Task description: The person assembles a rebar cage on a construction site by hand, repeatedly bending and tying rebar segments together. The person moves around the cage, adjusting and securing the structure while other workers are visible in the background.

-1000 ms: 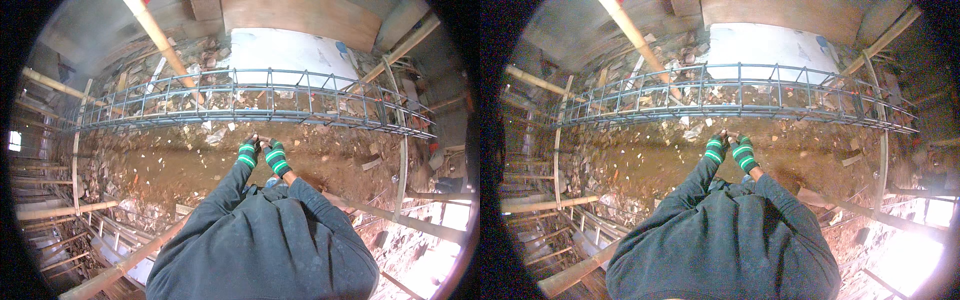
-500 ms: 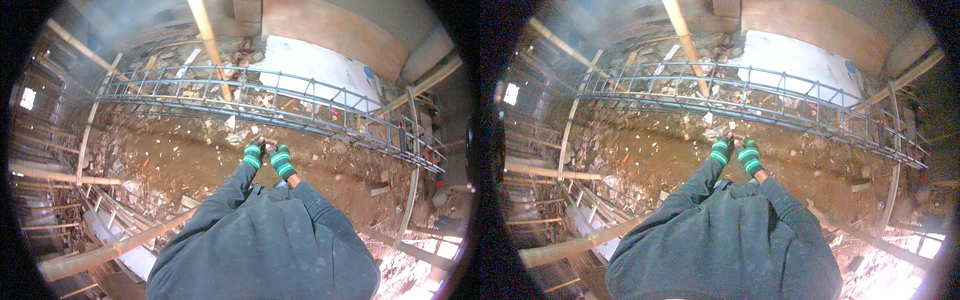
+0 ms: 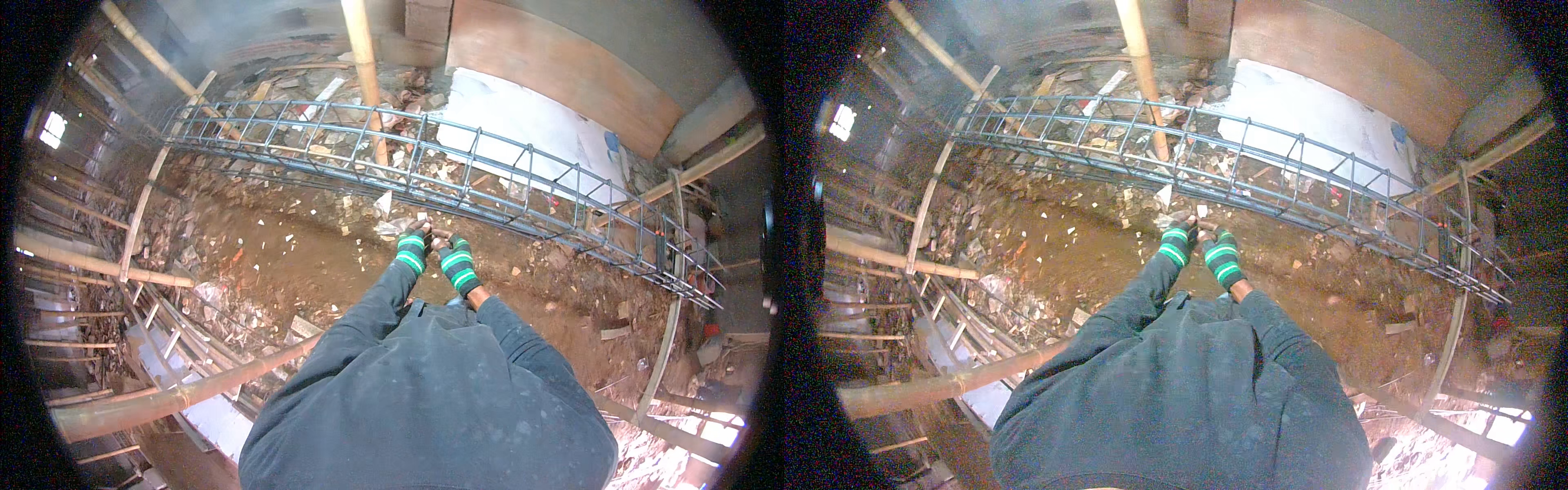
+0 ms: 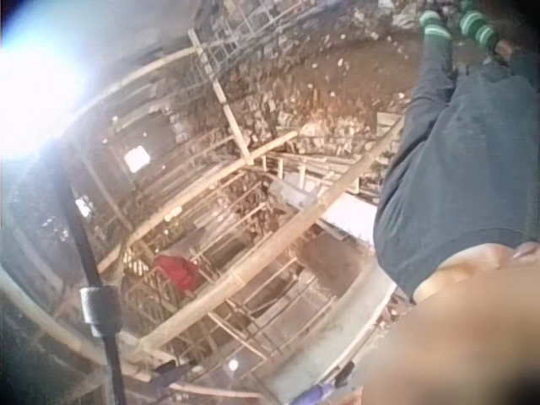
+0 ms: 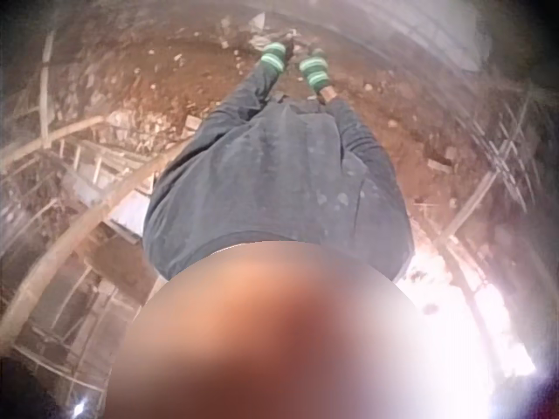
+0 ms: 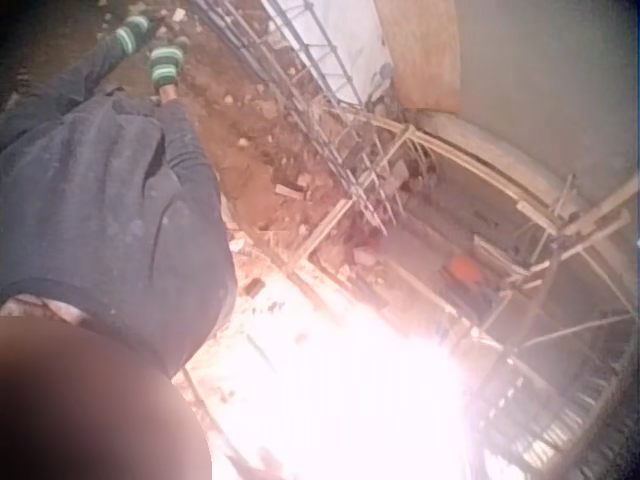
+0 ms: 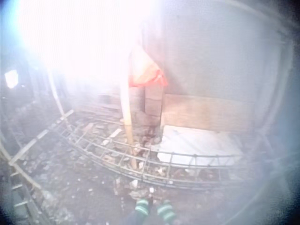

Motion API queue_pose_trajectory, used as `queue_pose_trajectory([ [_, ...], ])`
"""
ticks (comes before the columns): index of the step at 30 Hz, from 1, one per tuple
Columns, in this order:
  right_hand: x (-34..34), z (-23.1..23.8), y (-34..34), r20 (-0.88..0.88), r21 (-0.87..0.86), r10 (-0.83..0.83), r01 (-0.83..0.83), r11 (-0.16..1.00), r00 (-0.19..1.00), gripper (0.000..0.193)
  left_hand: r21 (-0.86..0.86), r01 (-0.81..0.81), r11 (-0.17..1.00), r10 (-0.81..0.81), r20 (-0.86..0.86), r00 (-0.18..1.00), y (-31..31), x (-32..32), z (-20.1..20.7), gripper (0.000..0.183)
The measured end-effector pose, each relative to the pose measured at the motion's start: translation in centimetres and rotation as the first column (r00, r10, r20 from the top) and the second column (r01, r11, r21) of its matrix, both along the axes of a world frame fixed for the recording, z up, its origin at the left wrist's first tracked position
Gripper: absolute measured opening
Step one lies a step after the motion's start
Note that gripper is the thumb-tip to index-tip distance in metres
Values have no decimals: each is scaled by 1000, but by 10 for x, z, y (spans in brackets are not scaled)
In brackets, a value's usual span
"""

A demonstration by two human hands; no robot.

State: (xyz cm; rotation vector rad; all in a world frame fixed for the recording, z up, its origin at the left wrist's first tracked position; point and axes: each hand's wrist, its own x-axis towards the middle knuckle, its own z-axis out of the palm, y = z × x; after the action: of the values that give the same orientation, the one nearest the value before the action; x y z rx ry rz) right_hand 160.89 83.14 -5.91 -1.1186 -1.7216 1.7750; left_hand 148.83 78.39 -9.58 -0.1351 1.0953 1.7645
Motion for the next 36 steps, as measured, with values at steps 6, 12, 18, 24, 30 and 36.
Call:
queue_pose_trajectory([
  [6, 12, -20, 3, -14, -78, -79, 77, 994, 997, 28, -68, 42, 997, -41, 15, 999, 15, 13, -14, 21],
  [12, 16, -24, 11, 23, -65, -213, 215, 975, 977, 23, -112, 49, 993, -62, -109, 992, 38, 29, -24, 26],
  [18, 14, -14, 20, 58, 164, -106, 95, 982, 993, 25, -138, 44, 989, -36, 63, 997, 71, 1, -43, 16],
  [24, 28, 5, 39, 168, 95, -192, 178, 979, 967, 23, -111, 172, 979, -174, -13, 985, 103, -21, -54, 4],
  [30, 19, 14, 79, 317, 543, -341, 125, 830, 885, 30, -236, 277, 931, -310, -115, 944, 99, -24, -55, 13],
  [36, -3, -4, 107, 328, 879, -407, -117, 462, 852, 43, -179, 364, 914, -387, -112, 915, 103, -30, -62, 11],
])
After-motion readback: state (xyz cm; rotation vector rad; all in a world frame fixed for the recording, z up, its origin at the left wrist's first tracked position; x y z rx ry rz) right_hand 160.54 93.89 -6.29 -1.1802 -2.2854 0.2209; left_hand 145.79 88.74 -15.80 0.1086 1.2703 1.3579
